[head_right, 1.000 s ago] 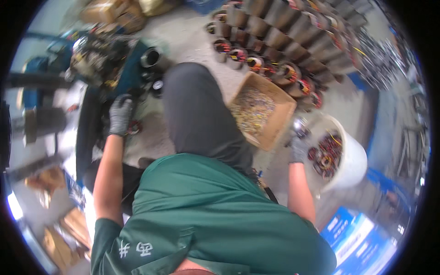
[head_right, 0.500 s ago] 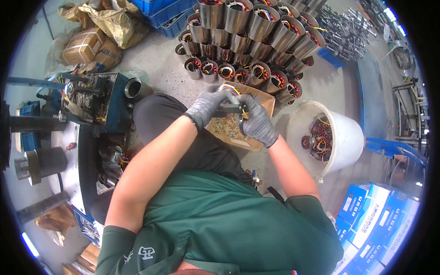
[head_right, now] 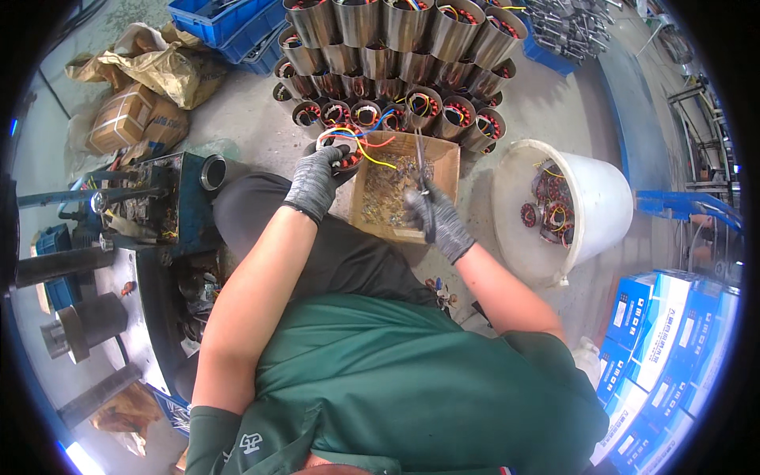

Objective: Assembling and finishing motor components using a press and wire-finishing tools.

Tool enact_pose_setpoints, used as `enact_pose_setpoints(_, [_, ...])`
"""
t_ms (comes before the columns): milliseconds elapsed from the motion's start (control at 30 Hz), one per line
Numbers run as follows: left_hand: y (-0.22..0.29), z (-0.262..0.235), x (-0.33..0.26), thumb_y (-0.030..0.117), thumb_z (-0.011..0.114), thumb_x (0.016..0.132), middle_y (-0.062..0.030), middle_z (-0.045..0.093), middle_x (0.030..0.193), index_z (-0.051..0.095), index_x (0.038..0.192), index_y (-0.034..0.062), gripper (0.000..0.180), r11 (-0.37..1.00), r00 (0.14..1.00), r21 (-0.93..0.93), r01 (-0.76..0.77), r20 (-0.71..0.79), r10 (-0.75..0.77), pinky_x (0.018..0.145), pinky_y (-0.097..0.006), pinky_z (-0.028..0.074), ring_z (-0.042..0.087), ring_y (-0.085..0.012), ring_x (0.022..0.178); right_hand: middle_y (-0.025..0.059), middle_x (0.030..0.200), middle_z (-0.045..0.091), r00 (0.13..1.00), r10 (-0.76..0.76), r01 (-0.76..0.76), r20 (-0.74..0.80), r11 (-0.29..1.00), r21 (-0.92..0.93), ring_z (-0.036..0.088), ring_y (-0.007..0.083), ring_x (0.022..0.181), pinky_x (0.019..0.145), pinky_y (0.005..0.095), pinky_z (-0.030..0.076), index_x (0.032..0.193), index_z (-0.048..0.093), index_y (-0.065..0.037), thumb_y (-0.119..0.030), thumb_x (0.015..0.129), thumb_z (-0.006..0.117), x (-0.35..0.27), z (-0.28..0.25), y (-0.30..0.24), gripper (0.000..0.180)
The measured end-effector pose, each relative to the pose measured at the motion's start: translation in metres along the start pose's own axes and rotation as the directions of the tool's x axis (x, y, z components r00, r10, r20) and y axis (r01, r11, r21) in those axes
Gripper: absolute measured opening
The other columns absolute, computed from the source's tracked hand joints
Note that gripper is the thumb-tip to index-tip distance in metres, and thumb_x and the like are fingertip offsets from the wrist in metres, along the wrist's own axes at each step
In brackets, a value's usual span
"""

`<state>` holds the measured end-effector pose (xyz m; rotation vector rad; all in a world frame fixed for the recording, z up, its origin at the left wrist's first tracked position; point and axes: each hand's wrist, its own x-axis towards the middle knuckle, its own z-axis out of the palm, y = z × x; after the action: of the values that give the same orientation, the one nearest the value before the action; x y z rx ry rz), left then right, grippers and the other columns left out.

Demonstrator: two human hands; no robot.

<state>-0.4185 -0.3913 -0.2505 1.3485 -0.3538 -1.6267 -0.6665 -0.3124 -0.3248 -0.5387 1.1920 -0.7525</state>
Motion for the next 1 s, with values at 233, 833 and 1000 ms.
enact_pose_setpoints(233, [-0.006, 0.008, -0.001, -0.005, 0.063, 0.078, -0.014, 0.065, 0.116, 0.05, 0.137, 0.0075, 0.062, 0.978, 0.999, 0.201, -0.046, -0.017, 0.05, 0.078, -0.039, 0.061, 0.069, -0.0239, 0.095, 0.0006, 0.082, 0.061, 0.999, -0.029, 0.031, -0.02, 0.994, 0.107, 0.061, 0.0123, 0.066, 0.052, 0.0273, 0.049, 0.142, 0.049, -0.018, -0.019, 0.096, 0.071, -0.013, 0.013, 0.015, 0.051])
enact_pose_setpoints(833, [0.127, -0.1, -0.102, 0.002, 0.066, 0.079, -0.0167, 0.062, 0.126, 0.051, 0.138, -0.0029, 0.061, 0.611, 0.609, 0.24, -0.755, -0.09, 0.788, 0.099, -0.039, 0.053, 0.063, -0.0263, 0.115, 0.0162, 0.119, 0.07, 0.561, -0.432, -0.608, -0.706, 0.364, -0.706, 0.066, 0.0367, 0.11, 0.093, 0.0489, 0.051, 0.129, 0.06, -0.014, -0.037, 0.093, 0.059, 0.023, -0.326, 0.037, 0.043])
enact_pose_setpoints(1000, [0.098, -0.252, -0.103, 0.005, 0.062, 0.082, -0.0126, 0.067, 0.116, 0.06, 0.128, 0.0014, 0.046, 0.71, 0.647, 0.317, -0.629, -0.292, 0.704, 0.093, -0.037, 0.057, 0.067, -0.0244, 0.104, 0.0179, 0.124, 0.067, 0.498, -0.565, -0.714, -0.657, 0.162, -0.681, 0.062, 0.0364, 0.12, 0.097, 0.048, 0.05, 0.124, 0.061, -0.011, -0.042, 0.093, 0.057, 0.034, -0.349, 0.05, 0.044])
